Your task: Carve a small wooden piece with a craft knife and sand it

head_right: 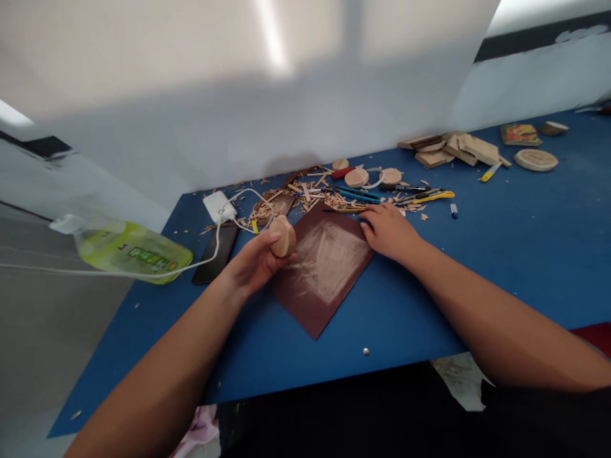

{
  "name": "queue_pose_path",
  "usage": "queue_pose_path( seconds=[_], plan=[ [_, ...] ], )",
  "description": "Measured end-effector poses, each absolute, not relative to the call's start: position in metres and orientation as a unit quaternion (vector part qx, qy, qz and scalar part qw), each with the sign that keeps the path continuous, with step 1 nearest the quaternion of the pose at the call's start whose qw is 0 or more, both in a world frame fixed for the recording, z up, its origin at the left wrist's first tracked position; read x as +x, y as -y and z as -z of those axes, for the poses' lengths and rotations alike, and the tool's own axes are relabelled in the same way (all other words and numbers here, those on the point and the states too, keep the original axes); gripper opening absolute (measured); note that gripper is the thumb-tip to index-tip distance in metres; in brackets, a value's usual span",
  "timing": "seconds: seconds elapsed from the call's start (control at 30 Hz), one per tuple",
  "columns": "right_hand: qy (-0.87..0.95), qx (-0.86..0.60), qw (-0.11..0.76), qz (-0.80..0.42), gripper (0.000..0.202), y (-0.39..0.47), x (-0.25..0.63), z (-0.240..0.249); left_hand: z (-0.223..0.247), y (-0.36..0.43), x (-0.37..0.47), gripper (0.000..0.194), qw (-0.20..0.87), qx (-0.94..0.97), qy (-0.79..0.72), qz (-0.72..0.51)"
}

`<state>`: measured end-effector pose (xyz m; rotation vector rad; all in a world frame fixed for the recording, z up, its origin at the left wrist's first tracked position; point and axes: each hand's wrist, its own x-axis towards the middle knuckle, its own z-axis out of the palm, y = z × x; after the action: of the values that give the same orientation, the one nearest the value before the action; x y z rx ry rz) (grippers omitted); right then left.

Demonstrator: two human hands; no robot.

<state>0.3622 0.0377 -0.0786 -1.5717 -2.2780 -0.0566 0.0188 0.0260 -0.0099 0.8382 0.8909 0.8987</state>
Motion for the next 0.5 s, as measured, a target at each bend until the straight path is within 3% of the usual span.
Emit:
queue_pose_path(
  seconds=[0.33,0.5],
  plan=[
    [0.813,-0.549,0.195,0.011,0.039,-0.038,0.362,0.084,0.020,-0.024,0.017,0.027,0.734,0.381,-0.411,-0.384],
    [0.800,-0.553,0.233,0.000,0.036,-0.037,0.360,0.085,0.010,-0.023,0.019,0.042,0.743,0.338,-0.399,-0.418]
  ],
)
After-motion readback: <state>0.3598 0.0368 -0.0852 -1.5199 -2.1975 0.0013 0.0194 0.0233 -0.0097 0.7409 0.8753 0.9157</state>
